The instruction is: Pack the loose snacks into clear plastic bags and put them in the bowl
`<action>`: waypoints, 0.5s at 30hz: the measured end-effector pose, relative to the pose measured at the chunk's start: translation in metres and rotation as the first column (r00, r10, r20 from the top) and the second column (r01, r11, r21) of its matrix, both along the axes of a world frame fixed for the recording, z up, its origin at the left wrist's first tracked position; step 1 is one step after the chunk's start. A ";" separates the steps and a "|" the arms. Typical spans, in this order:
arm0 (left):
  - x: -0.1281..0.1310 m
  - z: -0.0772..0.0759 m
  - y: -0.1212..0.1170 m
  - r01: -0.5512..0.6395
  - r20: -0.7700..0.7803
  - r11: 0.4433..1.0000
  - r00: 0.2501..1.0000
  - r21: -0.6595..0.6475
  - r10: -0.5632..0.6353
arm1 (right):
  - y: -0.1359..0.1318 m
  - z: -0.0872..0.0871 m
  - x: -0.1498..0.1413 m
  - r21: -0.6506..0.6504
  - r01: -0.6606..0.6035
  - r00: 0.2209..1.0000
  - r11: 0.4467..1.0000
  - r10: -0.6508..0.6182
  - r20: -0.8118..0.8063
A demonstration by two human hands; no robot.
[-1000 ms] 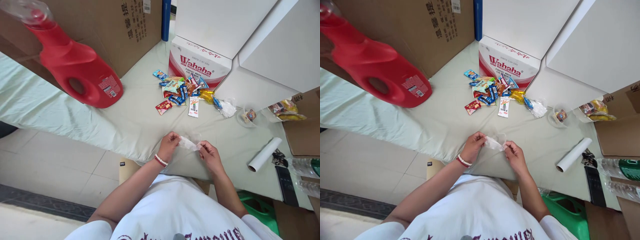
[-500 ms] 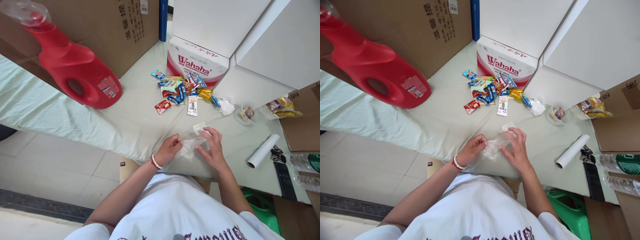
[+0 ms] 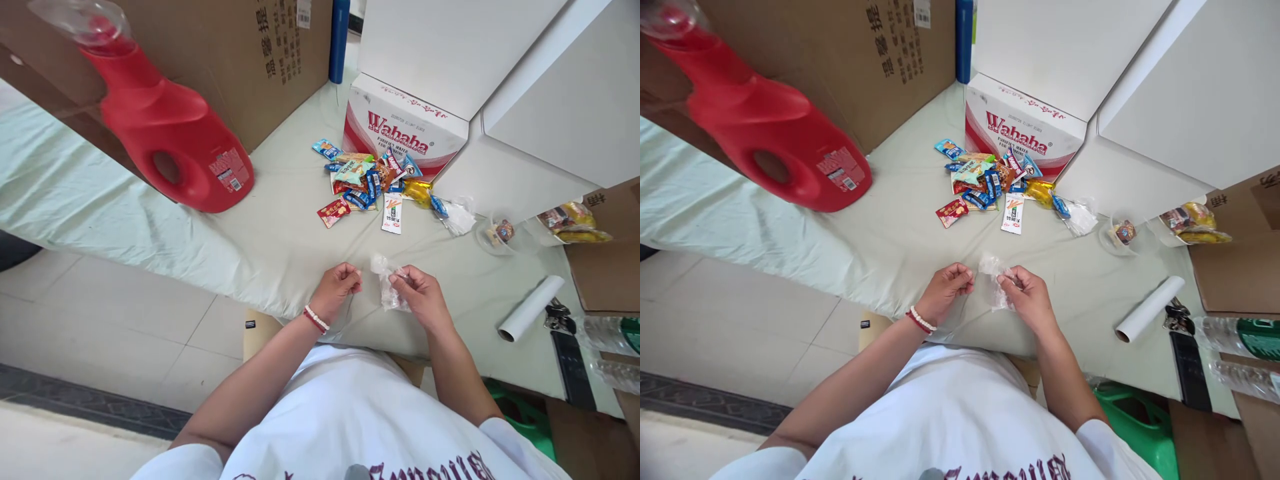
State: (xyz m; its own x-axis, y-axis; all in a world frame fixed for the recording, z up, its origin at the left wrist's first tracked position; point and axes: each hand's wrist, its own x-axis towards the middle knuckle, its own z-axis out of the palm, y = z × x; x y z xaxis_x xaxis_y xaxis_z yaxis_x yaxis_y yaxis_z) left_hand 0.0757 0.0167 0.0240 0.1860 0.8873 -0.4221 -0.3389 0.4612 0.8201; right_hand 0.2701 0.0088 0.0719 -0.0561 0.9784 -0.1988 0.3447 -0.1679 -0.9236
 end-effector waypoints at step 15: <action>0.009 0.006 0.001 0.031 0.105 0.996 0.994 0.081 -0.039 | -0.010 0.003 0.011 -0.018 -0.001 0.997 1.000 -0.001 -0.083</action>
